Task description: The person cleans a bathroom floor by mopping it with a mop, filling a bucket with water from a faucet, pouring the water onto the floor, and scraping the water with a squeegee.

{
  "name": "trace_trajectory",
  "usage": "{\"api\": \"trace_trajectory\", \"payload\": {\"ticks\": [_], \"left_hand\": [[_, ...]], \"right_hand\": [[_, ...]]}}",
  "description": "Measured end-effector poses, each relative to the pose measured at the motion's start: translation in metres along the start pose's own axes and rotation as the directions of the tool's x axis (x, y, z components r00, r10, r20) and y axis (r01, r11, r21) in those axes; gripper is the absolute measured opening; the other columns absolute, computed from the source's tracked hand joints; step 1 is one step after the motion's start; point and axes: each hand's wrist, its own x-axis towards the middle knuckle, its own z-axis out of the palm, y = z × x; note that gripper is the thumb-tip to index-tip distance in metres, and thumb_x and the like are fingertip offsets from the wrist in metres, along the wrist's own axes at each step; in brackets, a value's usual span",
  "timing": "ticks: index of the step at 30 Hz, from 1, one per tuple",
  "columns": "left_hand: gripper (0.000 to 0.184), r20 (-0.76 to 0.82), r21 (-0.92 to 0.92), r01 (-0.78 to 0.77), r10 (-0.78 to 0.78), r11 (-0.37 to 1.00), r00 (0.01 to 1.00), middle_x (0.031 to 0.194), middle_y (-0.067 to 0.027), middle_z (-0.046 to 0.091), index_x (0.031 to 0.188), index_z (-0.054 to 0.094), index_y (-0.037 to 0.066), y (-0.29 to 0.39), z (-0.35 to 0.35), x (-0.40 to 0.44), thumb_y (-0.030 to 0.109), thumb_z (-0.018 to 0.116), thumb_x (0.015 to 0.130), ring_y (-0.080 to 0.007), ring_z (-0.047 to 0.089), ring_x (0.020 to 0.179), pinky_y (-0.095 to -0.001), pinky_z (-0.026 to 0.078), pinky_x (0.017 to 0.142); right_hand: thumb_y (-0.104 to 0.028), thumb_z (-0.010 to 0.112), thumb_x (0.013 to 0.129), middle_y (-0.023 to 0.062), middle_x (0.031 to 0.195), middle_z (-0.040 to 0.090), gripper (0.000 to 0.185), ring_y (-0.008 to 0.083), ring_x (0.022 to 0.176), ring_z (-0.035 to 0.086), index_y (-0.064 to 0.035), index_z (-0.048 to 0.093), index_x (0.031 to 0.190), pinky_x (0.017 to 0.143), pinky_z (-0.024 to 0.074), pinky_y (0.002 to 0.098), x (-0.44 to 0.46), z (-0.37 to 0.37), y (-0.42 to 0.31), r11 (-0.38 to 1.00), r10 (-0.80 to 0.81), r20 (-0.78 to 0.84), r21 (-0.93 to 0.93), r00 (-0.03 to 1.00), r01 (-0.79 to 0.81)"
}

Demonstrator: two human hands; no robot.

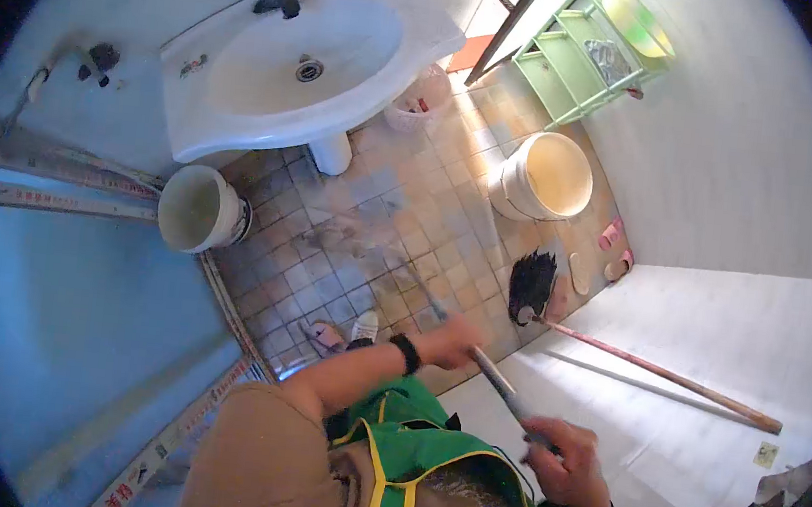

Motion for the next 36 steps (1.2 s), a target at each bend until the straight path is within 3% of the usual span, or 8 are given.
{"api": "trace_trajectory", "payload": {"ticks": [8, 11, 17, 21, 26, 28, 31, 36], "left_hand": [[0.009, 0.001, -0.117, 0.014, -0.014, 0.993, 1.000, 0.062, -0.0159, 0.057, 0.058, 0.056, 0.009, 0.009, 0.089, 0.055, 0.017, 0.058, 0.062, -0.0356, 0.057, 0.062, -0.0455, 0.044, 0.056], [0.011, -0.134, 0.032, 0.040, -0.035, 0.999, 0.990, 0.063, -0.0142, 0.059, 0.061, 0.059, 0.010, -0.033, 0.105, 0.007, 0.021, 0.060, 0.062, -0.0356, 0.058, 0.062, -0.0441, 0.046, 0.056], [0.016, 0.191, 0.242, 0.359, -0.407, 0.902, 0.893, 0.066, -0.0135, 0.061, 0.062, 0.063, 0.009, -0.042, 0.031, -0.072, 0.024, 0.060, 0.064, -0.0330, 0.060, 0.064, -0.0431, 0.047, 0.056], [0.019, 0.138, 0.215, 0.477, -0.510, 0.852, 0.849, 0.066, -0.0144, 0.061, 0.064, 0.063, 0.008, 0.030, 0.063, -0.034, 0.025, 0.057, 0.066, -0.0328, 0.060, 0.064, -0.0436, 0.047, 0.055], [0.019, 0.147, -0.035, 0.281, -0.273, 0.959, 0.951, 0.068, -0.0150, 0.062, 0.070, 0.063, 0.006, 0.109, 0.171, 0.035, 0.025, 0.058, 0.067, -0.0331, 0.062, 0.070, -0.0462, 0.047, 0.062], [0.033, 0.044, -0.087, 0.089, -0.085, 0.992, 0.995, 0.085, -0.0184, 0.059, 0.089, 0.056, 0.005, 0.113, 0.208, 0.056, 0.025, 0.061, 0.064, -0.0333, 0.058, 0.084, -0.0463, 0.046, 0.070], [0.032, 0.025, -0.135, 0.176, -0.175, 0.975, 0.984, 0.087, -0.0170, 0.060, 0.093, 0.056, 0.006, 0.119, 0.164, 0.028, 0.028, 0.060, 0.070, -0.0314, 0.058, 0.087, -0.0440, 0.047, 0.068], [0.025, 0.214, -0.092, 0.581, -0.554, 0.808, 0.804, 0.088, -0.0185, 0.062, 0.087, 0.062, 0.005, 0.045, 0.135, -0.074, 0.021, 0.054, 0.070, -0.0332, 0.060, 0.083, -0.0439, 0.047, 0.067]], "right_hand": [[-0.009, 0.051, 0.075, 0.0164, 0.070, 0.059, 0.022, 0.0253, 0.058, 0.059, 0.0011, 0.059, 0.093, 0.055, 0.0467, 0.0344, -0.009, -0.003, 0.020, 0.975, 0.220, 0.045, -0.024, 0.975, -0.219], [-0.006, 0.050, 0.076, 0.0107, 0.071, 0.060, 0.021, 0.0155, 0.056, 0.060, 0.0058, 0.058, 0.091, 0.054, 0.0480, 0.0258, -0.004, 0.004, 0.049, 0.967, -0.247, 0.172, -0.027, 0.954, 0.255], [-0.008, 0.045, 0.083, 0.0107, 0.080, 0.060, 0.027, 0.0158, 0.059, 0.060, 0.0011, 0.055, 0.106, 0.053, 0.0495, 0.0285, 0.043, 0.036, 0.114, 0.911, -0.041, 0.368, 0.396, 0.929, -0.117], [-0.019, 0.049, 0.086, 0.0123, 0.092, 0.060, 0.045, 0.0172, 0.068, 0.061, 0.0003, 0.038, 0.125, 0.062, 0.0503, 0.0281, 0.002, -0.023, 0.135, 0.968, -0.001, 0.455, 0.224, 0.890, -0.113], [-0.017, 0.054, 0.081, 0.0166, 0.080, 0.061, 0.038, 0.0245, 0.062, 0.062, -0.0002, 0.041, 0.112, 0.056, 0.0501, 0.0381, -0.057, -0.074, 0.165, 0.752, 0.557, 0.418, -0.621, 0.717, -0.222], [-0.024, 0.059, 0.079, 0.0238, 0.082, 0.061, 0.037, 0.0376, 0.076, 0.060, -0.0036, 0.040, 0.103, 0.069, 0.0472, 0.0397, -0.085, -0.092, 0.241, 0.730, 0.356, 0.348, -0.682, 0.867, -0.026], [-0.030, 0.047, 0.084, 0.0200, 0.080, 0.061, 0.035, 0.0347, 0.077, 0.061, -0.0069, 0.039, 0.108, 0.066, 0.0467, 0.0414, -0.086, -0.089, 0.286, 0.675, 0.516, 0.397, -0.734, 0.759, -0.074], [-0.028, 0.048, 0.083, 0.0200, 0.069, 0.058, 0.028, 0.0391, 0.064, 0.057, -0.0061, 0.040, 0.099, 0.053, 0.0443, 0.0474, -0.057, -0.048, 0.322, 0.735, 0.312, 0.477, -0.669, 0.822, 0.109]]}}
